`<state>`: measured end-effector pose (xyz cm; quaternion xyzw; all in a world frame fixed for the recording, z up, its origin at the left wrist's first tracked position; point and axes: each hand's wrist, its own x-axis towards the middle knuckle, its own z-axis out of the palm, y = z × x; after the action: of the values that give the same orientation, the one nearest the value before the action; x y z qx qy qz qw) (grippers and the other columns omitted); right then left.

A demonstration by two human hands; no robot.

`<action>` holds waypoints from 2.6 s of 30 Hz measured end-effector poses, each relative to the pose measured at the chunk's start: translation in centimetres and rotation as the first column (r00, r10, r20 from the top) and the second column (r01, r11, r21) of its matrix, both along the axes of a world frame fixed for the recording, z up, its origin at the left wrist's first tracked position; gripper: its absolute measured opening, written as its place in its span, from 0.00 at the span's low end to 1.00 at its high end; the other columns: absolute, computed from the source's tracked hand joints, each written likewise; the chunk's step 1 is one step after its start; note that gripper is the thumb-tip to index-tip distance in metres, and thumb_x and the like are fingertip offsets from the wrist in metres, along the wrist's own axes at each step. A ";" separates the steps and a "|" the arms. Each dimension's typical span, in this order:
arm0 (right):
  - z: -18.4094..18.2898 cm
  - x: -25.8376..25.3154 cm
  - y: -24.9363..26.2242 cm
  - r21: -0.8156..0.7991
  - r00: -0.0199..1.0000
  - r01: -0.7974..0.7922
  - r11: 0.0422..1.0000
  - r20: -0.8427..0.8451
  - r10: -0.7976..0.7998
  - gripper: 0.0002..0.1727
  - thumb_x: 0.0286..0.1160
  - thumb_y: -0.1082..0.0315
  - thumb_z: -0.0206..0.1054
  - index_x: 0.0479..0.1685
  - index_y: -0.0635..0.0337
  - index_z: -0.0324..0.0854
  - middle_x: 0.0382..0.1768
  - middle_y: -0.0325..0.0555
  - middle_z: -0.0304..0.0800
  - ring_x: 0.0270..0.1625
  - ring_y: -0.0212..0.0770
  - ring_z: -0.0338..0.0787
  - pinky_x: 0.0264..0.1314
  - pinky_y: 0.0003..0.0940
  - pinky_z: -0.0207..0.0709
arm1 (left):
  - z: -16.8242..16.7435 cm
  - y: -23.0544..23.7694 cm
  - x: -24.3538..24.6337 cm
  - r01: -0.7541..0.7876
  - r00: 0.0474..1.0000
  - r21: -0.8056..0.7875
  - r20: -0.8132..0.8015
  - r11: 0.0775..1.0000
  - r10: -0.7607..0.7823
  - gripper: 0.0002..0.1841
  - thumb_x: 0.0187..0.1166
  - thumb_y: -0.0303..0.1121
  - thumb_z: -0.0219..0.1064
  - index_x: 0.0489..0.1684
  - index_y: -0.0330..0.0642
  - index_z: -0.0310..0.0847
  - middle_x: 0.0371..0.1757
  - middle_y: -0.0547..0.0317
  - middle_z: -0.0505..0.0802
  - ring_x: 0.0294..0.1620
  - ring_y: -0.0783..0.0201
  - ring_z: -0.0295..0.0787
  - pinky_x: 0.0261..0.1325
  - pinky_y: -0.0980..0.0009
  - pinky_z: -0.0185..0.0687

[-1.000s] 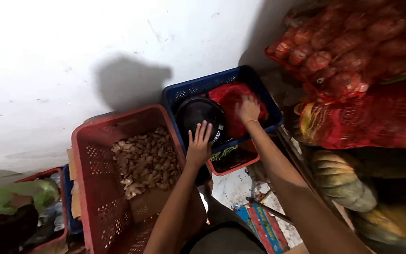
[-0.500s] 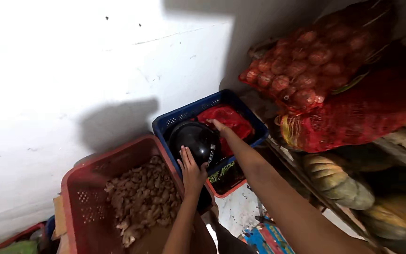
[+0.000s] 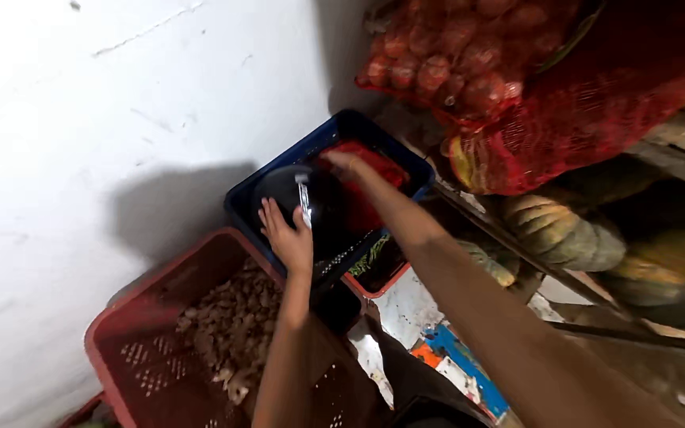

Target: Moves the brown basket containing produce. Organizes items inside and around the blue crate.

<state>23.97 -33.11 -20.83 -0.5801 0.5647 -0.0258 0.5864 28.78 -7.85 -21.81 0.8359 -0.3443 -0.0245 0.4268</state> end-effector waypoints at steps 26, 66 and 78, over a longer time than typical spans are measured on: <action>17.7 -9.8 28.7 0.187 0.634 -0.080 0.979 0.767 -0.094 0.26 0.86 0.31 0.44 0.67 0.28 0.79 0.50 0.26 0.91 0.49 0.27 0.92 0.43 0.33 0.89 | 11.2 28.2 0.4 -0.257 0.930 -0.502 -0.360 0.826 0.071 0.35 0.91 0.58 0.44 0.89 0.44 0.61 0.87 0.60 0.73 0.84 0.66 0.70 0.86 0.60 0.67; 2.5 -6.9 -1.2 -0.585 0.794 -0.605 0.540 -0.496 0.351 0.15 0.83 0.62 0.66 0.61 0.58 0.89 0.58 0.63 0.91 0.66 0.67 0.88 0.69 0.72 0.75 | -1.8 2.4 -0.3 -0.051 0.267 -0.007 -0.964 0.999 0.007 0.27 0.90 0.46 0.56 0.84 0.44 0.65 0.80 0.45 0.80 0.75 0.50 0.81 0.71 0.53 0.80; -2.8 -18.5 -1.4 -0.613 0.854 -0.417 0.671 -0.516 0.059 0.18 0.91 0.56 0.57 0.65 0.55 0.86 0.59 0.64 0.91 0.66 0.69 0.87 0.68 0.75 0.72 | -12.1 -8.3 5.9 -0.223 0.419 -0.076 -0.907 0.972 0.025 0.41 0.88 0.54 0.59 0.96 0.46 0.46 0.94 0.46 0.61 0.93 0.50 0.56 0.90 0.44 0.57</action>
<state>5.47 -34.53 -23.66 -0.8190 0.5482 -0.0240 0.1679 34.70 -16.17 -33.93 0.6729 -0.0008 -0.4030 0.6203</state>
